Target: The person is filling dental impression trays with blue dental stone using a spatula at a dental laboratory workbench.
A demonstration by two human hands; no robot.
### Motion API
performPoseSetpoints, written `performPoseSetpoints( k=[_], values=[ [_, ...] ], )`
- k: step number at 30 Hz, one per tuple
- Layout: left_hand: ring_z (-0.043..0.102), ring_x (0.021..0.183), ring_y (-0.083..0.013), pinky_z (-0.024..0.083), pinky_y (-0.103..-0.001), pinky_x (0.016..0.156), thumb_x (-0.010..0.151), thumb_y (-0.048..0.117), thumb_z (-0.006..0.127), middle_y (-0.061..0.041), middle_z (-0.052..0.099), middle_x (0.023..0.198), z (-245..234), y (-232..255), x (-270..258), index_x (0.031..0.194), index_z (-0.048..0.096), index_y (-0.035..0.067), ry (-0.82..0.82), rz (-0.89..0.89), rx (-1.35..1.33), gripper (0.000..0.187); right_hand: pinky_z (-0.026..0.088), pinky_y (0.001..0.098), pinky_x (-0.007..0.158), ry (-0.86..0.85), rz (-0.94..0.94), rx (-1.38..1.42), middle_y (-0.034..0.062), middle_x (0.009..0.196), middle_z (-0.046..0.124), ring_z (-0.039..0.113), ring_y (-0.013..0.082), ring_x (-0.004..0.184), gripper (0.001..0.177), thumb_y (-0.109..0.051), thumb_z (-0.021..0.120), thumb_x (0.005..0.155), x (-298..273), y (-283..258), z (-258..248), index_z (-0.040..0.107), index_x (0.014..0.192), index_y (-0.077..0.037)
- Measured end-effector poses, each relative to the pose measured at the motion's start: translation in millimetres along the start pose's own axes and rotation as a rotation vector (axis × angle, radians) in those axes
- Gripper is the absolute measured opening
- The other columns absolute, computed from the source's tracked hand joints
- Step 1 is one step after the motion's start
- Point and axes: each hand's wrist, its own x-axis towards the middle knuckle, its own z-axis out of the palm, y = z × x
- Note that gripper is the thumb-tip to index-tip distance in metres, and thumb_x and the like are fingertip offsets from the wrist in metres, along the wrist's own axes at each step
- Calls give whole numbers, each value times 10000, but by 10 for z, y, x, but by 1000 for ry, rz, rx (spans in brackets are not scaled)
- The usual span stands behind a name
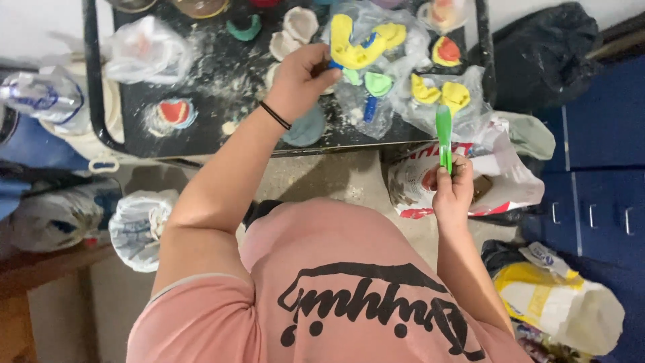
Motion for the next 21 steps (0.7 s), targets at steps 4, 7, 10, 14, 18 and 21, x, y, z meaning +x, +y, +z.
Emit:
performPoseSetpoints(
  k=[4,7,10,14,18,21],
  values=[
    [354,603,-132,312,-312,586,1113,186,559,-3,417,741,-393,187,-592,1274,602,80,-3,-15,-68,197,454,277,540,-28,34,54,94,853,574,507,140,611,117,-66,455,1065,90,165,233,474,1180,-70],
    [463,531,-185,439,-274,517,1028,-48,439,-79,445,710,-811,160,-1336,1276,504,22,-22,-202,-707,266,466,317,477,-59,-72,77,140,761,625,564,208,529,193,6,474,1088,203,322,458,560,1261,2],
    [530,636,-261,482,-341,600,1005,-10,488,-141,518,786,-1389,-133,-2302,1208,569,-4,-184,-304,-302,219,474,304,530,-79,-100,114,137,792,636,568,175,583,211,13,493,1097,305,234,735,603,1277,21],
    [679,874,-433,579,-491,786,952,75,598,-281,680,957,-2381,-524,-3705,1053,715,-67,-564,-457,623,210,498,312,574,-125,-204,149,179,805,662,593,198,615,314,61,579,1069,426,88,1072,609,1381,65],
    [779,1092,-411,618,-547,803,923,375,611,-193,854,1112,-2862,-248,-4120,1126,867,68,-513,-1463,1065,448,534,283,598,-33,-172,189,186,772,672,639,190,631,208,78,682,1018,497,-158,1294,691,1221,34],
    [781,971,-417,611,-551,734,1037,420,532,-179,814,1002,-2785,95,-3411,1288,739,182,-354,-1193,934,404,520,258,569,42,-143,293,171,716,655,612,151,590,162,79,740,986,472,-224,1498,719,1135,18]
  ],
)
